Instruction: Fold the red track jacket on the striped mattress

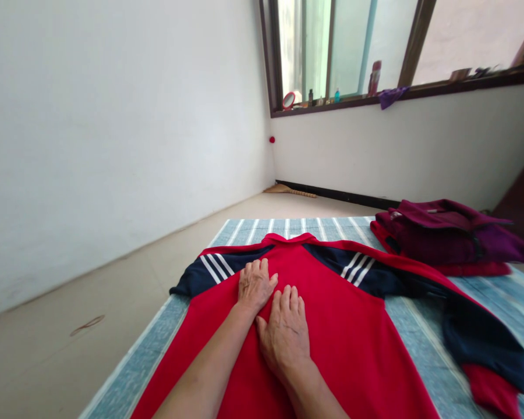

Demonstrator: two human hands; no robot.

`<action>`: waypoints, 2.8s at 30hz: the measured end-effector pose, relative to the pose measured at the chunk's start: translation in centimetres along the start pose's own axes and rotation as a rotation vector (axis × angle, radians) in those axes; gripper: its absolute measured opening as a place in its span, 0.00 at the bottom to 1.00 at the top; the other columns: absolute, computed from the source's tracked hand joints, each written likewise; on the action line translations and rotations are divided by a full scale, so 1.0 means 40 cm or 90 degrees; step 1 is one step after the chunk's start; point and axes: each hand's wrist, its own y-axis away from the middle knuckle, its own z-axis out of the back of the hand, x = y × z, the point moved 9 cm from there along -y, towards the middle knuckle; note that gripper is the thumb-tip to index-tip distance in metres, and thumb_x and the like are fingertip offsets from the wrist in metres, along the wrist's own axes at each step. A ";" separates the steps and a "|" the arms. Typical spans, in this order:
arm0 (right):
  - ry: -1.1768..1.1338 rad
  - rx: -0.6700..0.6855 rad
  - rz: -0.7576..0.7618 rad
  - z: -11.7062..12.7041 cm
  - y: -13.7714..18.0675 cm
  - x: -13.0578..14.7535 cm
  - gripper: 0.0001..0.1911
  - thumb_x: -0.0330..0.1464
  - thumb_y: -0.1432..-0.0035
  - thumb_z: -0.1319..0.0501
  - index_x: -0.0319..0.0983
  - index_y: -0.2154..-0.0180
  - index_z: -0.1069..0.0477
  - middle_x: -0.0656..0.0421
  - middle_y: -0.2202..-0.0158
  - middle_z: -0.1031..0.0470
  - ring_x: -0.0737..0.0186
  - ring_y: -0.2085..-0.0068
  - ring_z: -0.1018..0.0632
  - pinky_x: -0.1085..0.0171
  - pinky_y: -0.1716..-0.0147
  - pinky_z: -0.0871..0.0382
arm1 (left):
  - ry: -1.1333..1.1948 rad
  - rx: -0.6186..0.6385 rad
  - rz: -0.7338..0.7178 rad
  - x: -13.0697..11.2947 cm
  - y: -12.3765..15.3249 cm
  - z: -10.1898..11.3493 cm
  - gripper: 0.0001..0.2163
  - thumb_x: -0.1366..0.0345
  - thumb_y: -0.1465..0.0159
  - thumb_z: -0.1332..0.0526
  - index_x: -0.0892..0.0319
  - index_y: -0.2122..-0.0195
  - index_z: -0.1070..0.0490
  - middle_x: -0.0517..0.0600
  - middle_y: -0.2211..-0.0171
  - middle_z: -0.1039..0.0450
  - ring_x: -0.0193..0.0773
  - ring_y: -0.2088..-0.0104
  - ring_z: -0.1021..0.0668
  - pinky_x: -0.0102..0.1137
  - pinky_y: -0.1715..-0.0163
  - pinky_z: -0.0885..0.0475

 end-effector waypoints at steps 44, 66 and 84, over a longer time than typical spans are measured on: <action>-0.034 0.002 -0.005 0.002 -0.002 -0.003 0.33 0.39 0.40 0.47 0.24 0.40 0.44 0.37 0.38 0.47 0.40 0.37 0.50 0.49 0.40 0.59 | 0.005 0.003 0.021 0.003 0.001 -0.030 0.15 0.59 0.36 0.49 0.59 0.53 0.33 0.57 0.47 0.35 0.47 0.47 0.33 0.40 0.49 0.40; -0.030 0.008 -0.003 0.004 -0.005 -0.002 0.33 0.40 0.40 0.47 0.24 0.40 0.44 0.37 0.38 0.47 0.40 0.37 0.50 0.49 0.40 0.58 | 0.008 0.009 0.029 0.012 -0.003 -0.049 0.16 0.58 0.35 0.51 0.59 0.51 0.34 0.57 0.45 0.36 0.47 0.45 0.35 0.41 0.47 0.42; -0.028 0.005 0.001 0.002 -0.005 -0.002 0.33 0.41 0.40 0.47 0.24 0.41 0.43 0.36 0.38 0.48 0.39 0.37 0.50 0.49 0.40 0.58 | 0.008 0.115 -0.018 0.008 -0.038 -0.010 0.14 0.58 0.37 0.47 0.59 0.55 0.30 0.55 0.51 0.30 0.46 0.52 0.28 0.37 0.55 0.32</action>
